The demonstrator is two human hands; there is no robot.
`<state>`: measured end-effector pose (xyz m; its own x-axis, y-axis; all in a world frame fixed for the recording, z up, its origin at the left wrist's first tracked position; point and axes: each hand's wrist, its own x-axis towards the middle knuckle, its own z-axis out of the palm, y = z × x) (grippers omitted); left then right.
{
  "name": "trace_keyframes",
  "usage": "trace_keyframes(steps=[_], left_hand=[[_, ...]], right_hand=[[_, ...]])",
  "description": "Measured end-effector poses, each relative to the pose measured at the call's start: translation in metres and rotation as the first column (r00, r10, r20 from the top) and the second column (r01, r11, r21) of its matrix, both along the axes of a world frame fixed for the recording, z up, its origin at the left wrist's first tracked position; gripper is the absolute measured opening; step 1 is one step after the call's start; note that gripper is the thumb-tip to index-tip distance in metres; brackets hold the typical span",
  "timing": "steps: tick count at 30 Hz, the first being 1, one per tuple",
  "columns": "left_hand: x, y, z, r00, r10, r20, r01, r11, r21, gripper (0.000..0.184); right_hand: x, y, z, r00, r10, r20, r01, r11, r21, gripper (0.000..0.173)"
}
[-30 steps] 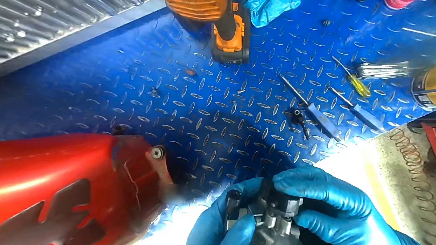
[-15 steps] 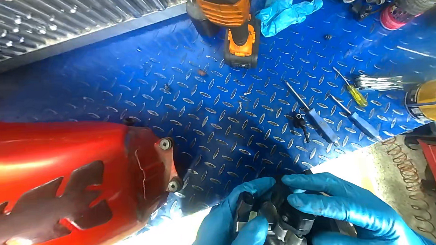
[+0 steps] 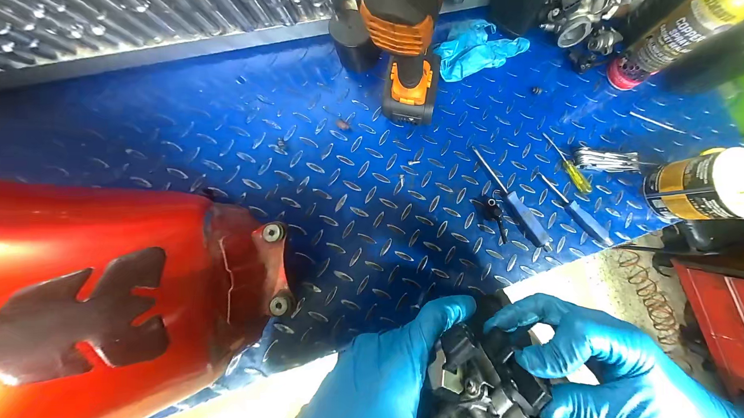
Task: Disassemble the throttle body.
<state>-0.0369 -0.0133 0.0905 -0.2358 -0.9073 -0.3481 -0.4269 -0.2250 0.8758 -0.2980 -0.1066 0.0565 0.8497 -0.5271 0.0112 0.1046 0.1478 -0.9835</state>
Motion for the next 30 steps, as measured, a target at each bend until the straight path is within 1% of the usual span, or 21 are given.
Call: trace_keyframes(steps=[5, 12, 15, 17, 19, 20, 22, 24, 25, 26, 28, 29, 30], left_hand=[[-0.002, 0.003, 0.002, 1.0, 0.0, 0.028, 0.0, 1.0, -0.03, 0.094], [-0.002, 0.006, -0.001, 1.0, 0.018, 0.002, -0.017, 1.0, -0.012, 0.095], [-0.002, 0.008, -0.002, 0.999, 0.036, -0.004, -0.036, 0.999, 0.025, 0.096], [-0.002, 0.007, -0.001, 1.0, 0.021, 0.009, -0.021, 0.999, 0.049, 0.095], [-0.002, 0.003, -0.005, 0.999, 0.006, -0.043, -0.005, 0.999, 0.038, 0.09], [-0.001, 0.001, -0.011, 0.993, 0.016, -0.116, -0.011, 0.999, 0.047, 0.086], [-0.002, -0.005, -0.023, 0.946, 0.07, -0.316, -0.028, 0.991, 0.134, 0.076], [-0.005, -0.011, -0.033, 0.885, 0.134, -0.445, -0.049, 0.979, 0.198, 0.066], [-0.006, -0.014, -0.036, 0.878, 0.146, -0.456, -0.051, 0.976, 0.214, 0.065], [-0.006, -0.015, -0.037, 0.881, 0.151, -0.448, -0.049, 0.972, 0.231, 0.063], [-0.006, -0.016, -0.038, 0.889, 0.166, -0.427, -0.045, 0.959, 0.281, 0.055], [-0.006, -0.015, -0.039, 0.889, 0.176, -0.422, -0.049, 0.954, 0.295, 0.051], [-0.005, -0.014, -0.04, 0.884, 0.188, -0.429, -0.057, 0.952, 0.299, 0.047]], right_hand=[[0.001, 0.006, 0.001, 1.0, -0.017, 0.021, 0.017, 1.0, -0.012, 0.019], [0.005, 0.01, 0.005, 0.998, -0.06, 0.008, 0.06, 0.997, -0.047, 0.017], [0.006, 0.012, 0.003, 0.999, -0.047, 0.0, 0.047, 0.997, -0.061, 0.016], [0.006, 0.013, 0.003, 0.999, -0.038, -0.003, 0.038, 0.998, -0.053, 0.017], [0.006, 0.014, 0.003, 0.997, -0.075, -0.019, 0.075, 0.997, -0.036, 0.019], [0.006, 0.016, 0.002, 0.993, -0.112, -0.037, 0.112, 0.994, -0.016, 0.021], [0.007, 0.017, 0.0, 0.977, -0.184, -0.108, 0.188, 0.982, 0.025, 0.025], [0.008, 0.017, -0.002, 0.965, -0.191, -0.181, 0.214, 0.97, 0.113, 0.031], [0.009, 0.017, -0.003, 0.96, -0.188, -0.208, 0.224, 0.96, 0.167, 0.037], [0.01, 0.017, -0.003, 0.955, -0.183, -0.233, 0.232, 0.951, 0.206, 0.046], [0.011, 0.018, -0.005, 0.947, -0.173, -0.27, 0.241, 0.94, 0.242, 0.064], [0.011, 0.018, -0.005, 0.94, -0.189, -0.283, 0.26, 0.935, 0.239, 0.066], [0.011, 0.018, -0.004, 0.929, -0.223, -0.296, 0.296, 0.927, 0.23, 0.064]])
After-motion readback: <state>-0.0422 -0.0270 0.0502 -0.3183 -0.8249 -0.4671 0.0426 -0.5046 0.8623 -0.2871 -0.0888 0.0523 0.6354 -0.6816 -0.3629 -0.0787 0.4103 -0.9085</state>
